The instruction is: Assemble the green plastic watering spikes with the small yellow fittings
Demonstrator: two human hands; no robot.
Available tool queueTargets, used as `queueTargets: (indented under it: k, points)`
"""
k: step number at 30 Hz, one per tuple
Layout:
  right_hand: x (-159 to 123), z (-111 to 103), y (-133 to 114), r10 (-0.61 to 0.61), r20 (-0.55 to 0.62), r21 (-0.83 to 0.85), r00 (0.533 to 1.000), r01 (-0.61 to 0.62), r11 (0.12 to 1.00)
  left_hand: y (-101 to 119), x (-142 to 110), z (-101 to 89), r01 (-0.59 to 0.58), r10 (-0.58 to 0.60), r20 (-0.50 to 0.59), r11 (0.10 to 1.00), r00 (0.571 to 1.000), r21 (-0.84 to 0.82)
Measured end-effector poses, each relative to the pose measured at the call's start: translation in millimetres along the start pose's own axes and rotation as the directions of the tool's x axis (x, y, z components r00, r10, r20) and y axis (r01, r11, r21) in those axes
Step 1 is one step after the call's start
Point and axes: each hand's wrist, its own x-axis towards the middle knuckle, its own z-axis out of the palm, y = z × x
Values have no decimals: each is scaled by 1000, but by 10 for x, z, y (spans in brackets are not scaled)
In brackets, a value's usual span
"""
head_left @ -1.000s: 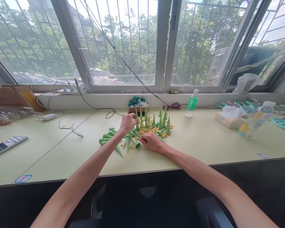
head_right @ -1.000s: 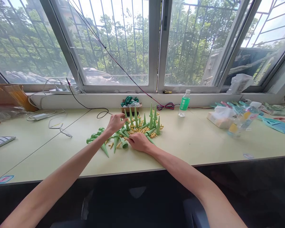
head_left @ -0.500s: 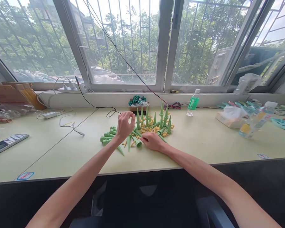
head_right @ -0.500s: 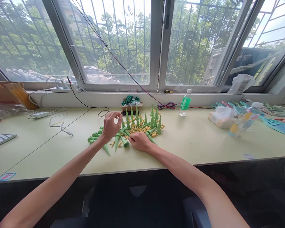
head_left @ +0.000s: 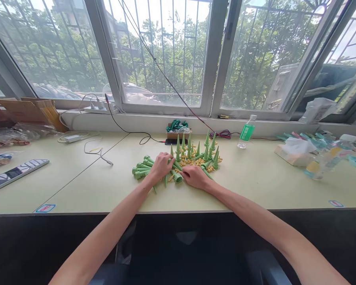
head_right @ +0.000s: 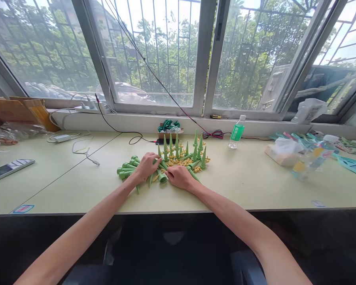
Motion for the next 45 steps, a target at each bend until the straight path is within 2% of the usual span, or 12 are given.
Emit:
queueTargets:
  k: [3,11,15,20,23,25,30,34,41,45]
  points:
    - [-7,16,7,-4,-11,-19,1000,4,1000,19,-11,28,5,-4,26,1000,1000,-6]
    - [-41,42,21,-62,-24,-134,998,59,989,97,-44,31,2,-2,9,998,1000,-59]
    - [-50,29,3,-127,-16,-174,992,123,977,138,-76,25,-14,15,3,995,1000,-95]
    - [-54,-2,2,-246,-19,-226,969,235,945,173,-105,46,-67,71,50,995,996,-68]
    - [-17,-86,85,-331,-35,-229,943,315,921,172,-103,57,-56,62,67,995,996,-80]
    - [40,-180,182,-343,-60,-201,937,325,924,169,-99,57,-44,51,79,995,996,-94]
    - [223,-384,452,-218,-177,-132,960,197,971,174,-99,51,-42,55,111,993,992,-108]
    - [238,-373,546,-70,-292,9,954,76,997,172,-110,49,-51,65,116,991,991,-122]
    - [106,-344,491,-93,-262,12,960,100,995,170,-97,-3,-103,119,91,982,989,-157]
    - [117,-331,454,-18,-262,35,965,28,999,174,-74,-22,-105,118,77,982,990,-157]
